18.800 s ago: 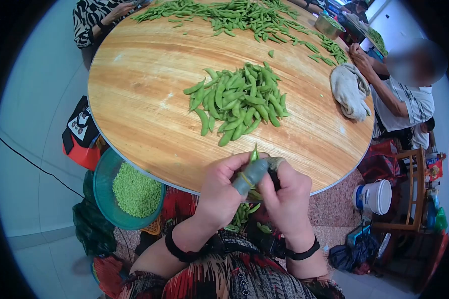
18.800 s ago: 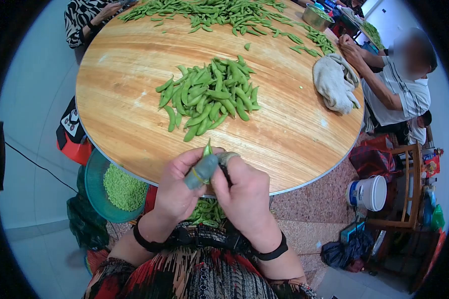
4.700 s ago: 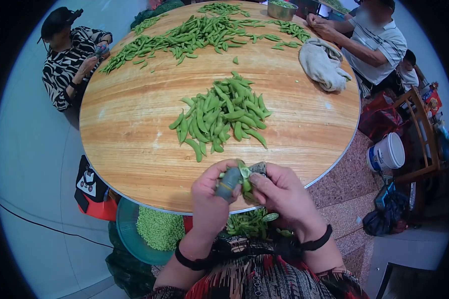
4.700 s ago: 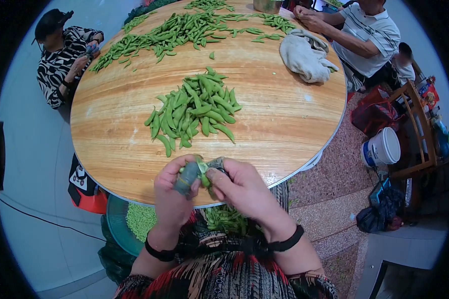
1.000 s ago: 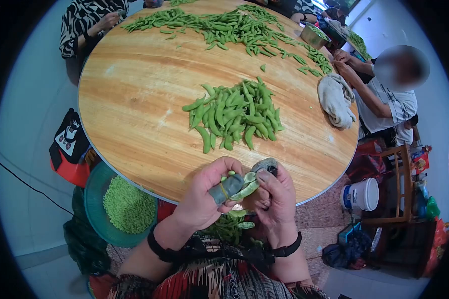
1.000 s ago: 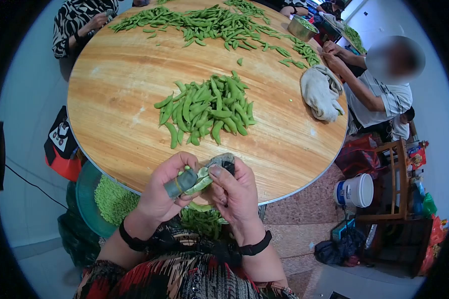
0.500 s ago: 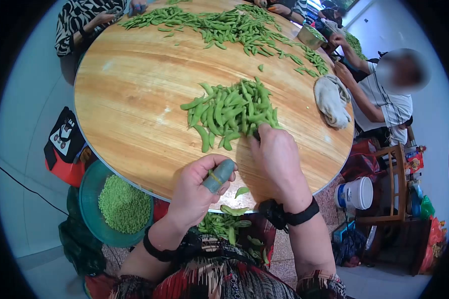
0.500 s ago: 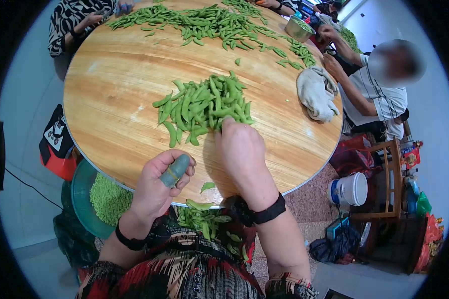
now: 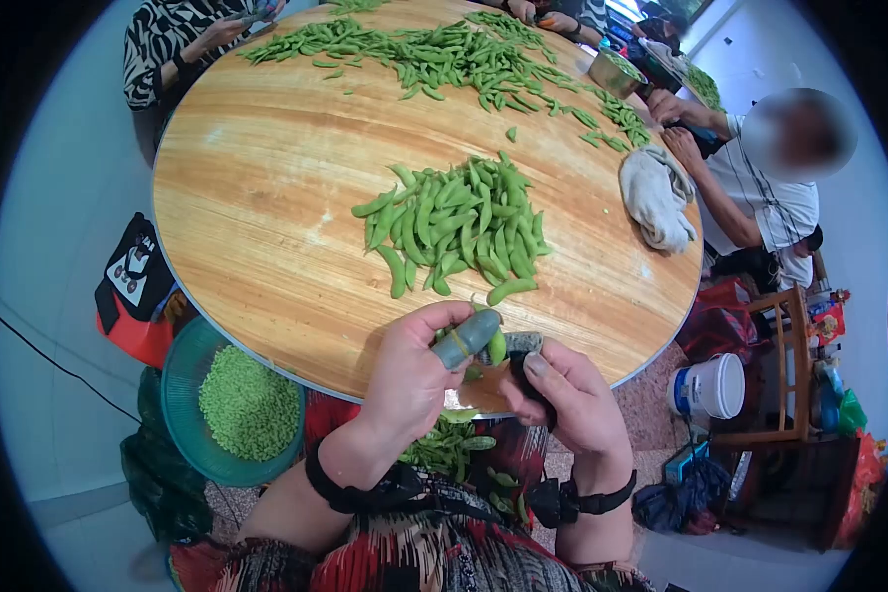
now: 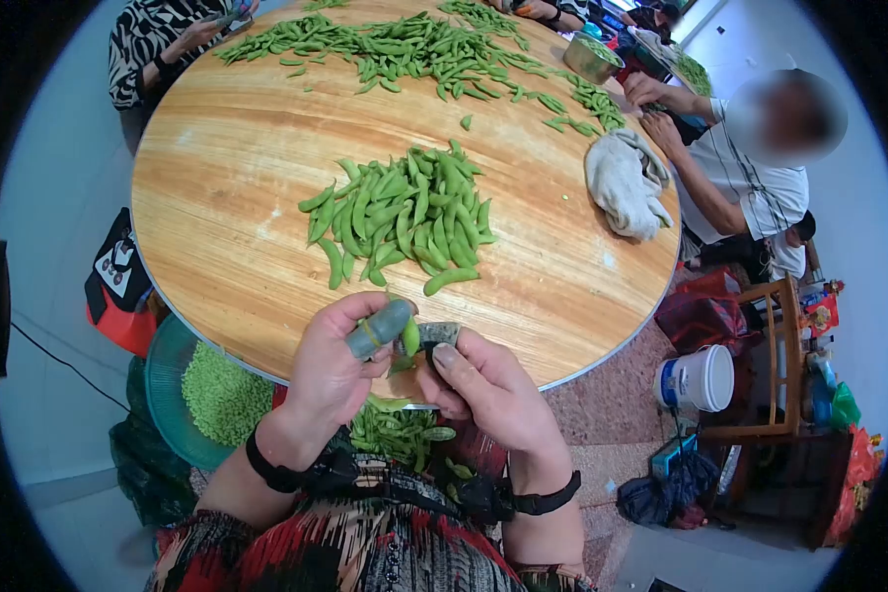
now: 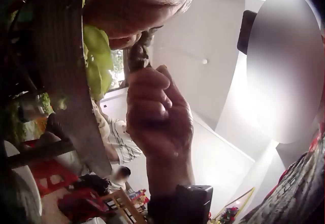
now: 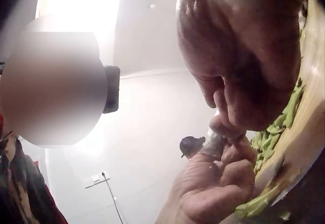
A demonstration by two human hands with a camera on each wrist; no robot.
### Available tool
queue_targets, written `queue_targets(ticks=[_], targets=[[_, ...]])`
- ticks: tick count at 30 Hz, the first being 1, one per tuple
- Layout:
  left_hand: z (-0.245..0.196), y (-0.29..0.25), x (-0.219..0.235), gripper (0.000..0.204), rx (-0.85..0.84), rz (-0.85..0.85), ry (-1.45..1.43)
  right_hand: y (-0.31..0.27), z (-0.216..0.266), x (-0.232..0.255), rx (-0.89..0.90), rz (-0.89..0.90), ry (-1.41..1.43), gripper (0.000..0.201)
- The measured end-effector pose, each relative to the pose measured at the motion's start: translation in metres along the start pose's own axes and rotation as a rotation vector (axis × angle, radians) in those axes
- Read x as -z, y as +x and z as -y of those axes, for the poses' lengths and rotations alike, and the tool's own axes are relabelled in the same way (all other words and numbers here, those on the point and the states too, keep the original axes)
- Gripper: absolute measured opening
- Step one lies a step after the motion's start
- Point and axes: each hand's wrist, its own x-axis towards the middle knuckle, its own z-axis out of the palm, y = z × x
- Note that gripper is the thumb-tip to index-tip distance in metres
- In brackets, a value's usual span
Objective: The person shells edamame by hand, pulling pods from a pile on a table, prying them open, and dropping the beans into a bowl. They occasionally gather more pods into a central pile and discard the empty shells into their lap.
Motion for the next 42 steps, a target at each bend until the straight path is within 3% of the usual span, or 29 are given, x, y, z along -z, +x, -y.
queue_targets(ticks=[2,5,9,11,12,13,14,15,17,18,20,21,23,24,27,29,31,33,36,38,40,42], targets=[[0.001,-0.004,-0.005,0.015,-0.111,-0.055,0.043,-0.001,-0.004,0.004,-0.037,0.084,0.146,0.018],[0.011,-0.005,-0.007,0.015,-0.26,-0.121,0.238,0.001,-0.008,0.001,-0.091,0.046,0.108,0.019],[0.01,-0.014,-0.013,0.014,-0.33,-0.083,0.33,-0.004,-0.01,-0.005,-0.016,-0.044,-0.026,0.02],[0.001,-0.017,-0.006,0.013,-0.041,0.083,0.017,-0.005,-0.013,-0.003,-0.019,-0.035,-0.026,0.021],[0.002,-0.017,0.0,0.013,-0.046,0.082,0.017,-0.006,-0.016,-0.002,-0.062,0.055,0.17,0.02],[0.006,-0.015,0.008,0.013,0.009,0.187,-0.107,-0.006,-0.018,-0.001,-0.105,0.146,0.366,0.02],[0.008,-0.014,0.012,0.012,0.064,0.293,-0.23,-0.008,-0.017,-0.002,-0.128,0.135,0.375,0.02],[0.007,-0.017,0.004,0.012,0.061,0.292,-0.229,-0.007,-0.018,-0.004,-0.127,0.138,0.373,0.02],[0.004,-0.026,-0.018,0.01,-0.116,0.012,0.205,-0.007,-0.021,-0.011,0.045,-0.1,-0.105,0.019],[0.008,-0.026,-0.017,0.01,-0.12,0.007,0.205,-0.005,-0.026,-0.015,0.045,-0.093,-0.106,0.019],[0.015,-0.023,-0.012,0.014,-0.326,-0.086,0.584,0.001,-0.038,-0.02,0.342,-0.271,-0.363,0.018],[0.017,-0.023,-0.01,0.014,-0.33,-0.088,0.585,0.001,-0.037,-0.016,0.346,-0.267,-0.364,0.018],[0.017,-0.023,-0.01,0.021,-0.33,-0.101,0.463,0.001,-0.032,-0.004,-0.022,-0.055,0.249,0.014],[0.017,-0.024,-0.007,0.021,-0.331,-0.105,0.463,0.001,-0.033,-0.001,-0.023,-0.052,0.249,0.014],[0.015,-0.023,0.001,0.027,-0.316,-0.069,0.423,0.004,-0.033,0.001,-0.057,0.038,0.121,0.012],[0.007,-0.022,-0.001,0.027,-0.652,-0.066,0.961,0.006,-0.022,-0.005,0.31,-0.386,-0.414,0.015],[0.001,-0.031,-0.011,0.025,-0.584,-0.054,0.983,0.003,-0.016,-0.007,0.331,-0.391,-0.279,0.013],[-0.001,-0.035,-0.012,0.024,-0.513,-0.044,1.003,0.0,-0.013,-0.01,0.234,-0.203,-0.213,0.01],[-0.002,-0.033,-0.003,0.023,-0.586,-0.04,1.095,0.0,-0.022,-0.015,0.361,-0.283,-0.395,0.011],[-0.002,-0.032,0.005,0.025,-0.668,0.041,1.311,0.002,-0.026,-0.022,0.404,-0.329,-0.447,0.01],[-0.001,-0.033,0.006,0.026,-0.65,0.027,1.282,0.003,-0.029,-0.028,0.613,-0.413,-0.794,0.011],[-0.001,-0.033,0.008,0.028,-0.637,0.016,1.25,0.005,-0.028,-0.031,0.605,-0.416,-0.845,0.011]])
